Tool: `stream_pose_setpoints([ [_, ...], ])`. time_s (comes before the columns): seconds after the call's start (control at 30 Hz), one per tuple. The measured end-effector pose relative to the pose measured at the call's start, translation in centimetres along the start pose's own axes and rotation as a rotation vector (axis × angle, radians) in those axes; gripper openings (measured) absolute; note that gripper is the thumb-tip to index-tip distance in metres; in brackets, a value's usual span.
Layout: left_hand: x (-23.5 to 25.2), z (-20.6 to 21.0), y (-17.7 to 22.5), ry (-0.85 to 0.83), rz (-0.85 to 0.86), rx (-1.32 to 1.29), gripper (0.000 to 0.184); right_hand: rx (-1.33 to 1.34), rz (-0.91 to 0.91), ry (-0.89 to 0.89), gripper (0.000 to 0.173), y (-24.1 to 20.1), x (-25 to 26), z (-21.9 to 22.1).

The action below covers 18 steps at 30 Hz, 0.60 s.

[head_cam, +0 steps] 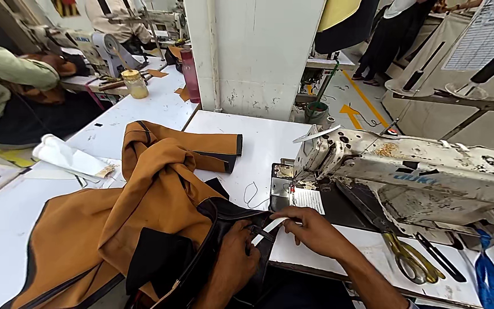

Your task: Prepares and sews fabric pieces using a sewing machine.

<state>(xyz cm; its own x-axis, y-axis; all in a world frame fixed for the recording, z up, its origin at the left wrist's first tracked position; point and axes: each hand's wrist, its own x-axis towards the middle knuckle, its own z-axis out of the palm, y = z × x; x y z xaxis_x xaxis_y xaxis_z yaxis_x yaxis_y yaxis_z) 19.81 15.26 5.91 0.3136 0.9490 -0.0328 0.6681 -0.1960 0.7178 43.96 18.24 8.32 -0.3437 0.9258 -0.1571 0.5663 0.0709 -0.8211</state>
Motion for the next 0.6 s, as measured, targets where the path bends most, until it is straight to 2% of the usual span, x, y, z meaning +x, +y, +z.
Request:
stream_pose_setpoints([
  [0.07,-0.3,-0.2,-0.2,0.024,0.041,-0.034,0.015,0.264,0.018,-0.009,0.027,0.5,-0.2,0.0],
  [0.13,-0.8,-0.5,-0.6,0.055,0.114,-0.099,0.015,0.346,0.032,0.037,0.028,0.9,-0.2,0.3],
  [0.33,-2.1,-1.5,-1.2,0.086,0.280,-0.312,0.017,0.019,0.016,0.176,0.019,1.2,-0.3,0.5],
  [0.5,-1.4,-1.8,-0.6,-0.024,0.485,-0.651,0.019,0.018,0.023,0.308,0.015,0.3,-0.4,1.3],
  [0.6,-0.7,-1.5,0.7,-0.008,0.477,-0.814,0.016,0.055,0.036,0.337,0.018,-0.2,-0.6,1.4],
])
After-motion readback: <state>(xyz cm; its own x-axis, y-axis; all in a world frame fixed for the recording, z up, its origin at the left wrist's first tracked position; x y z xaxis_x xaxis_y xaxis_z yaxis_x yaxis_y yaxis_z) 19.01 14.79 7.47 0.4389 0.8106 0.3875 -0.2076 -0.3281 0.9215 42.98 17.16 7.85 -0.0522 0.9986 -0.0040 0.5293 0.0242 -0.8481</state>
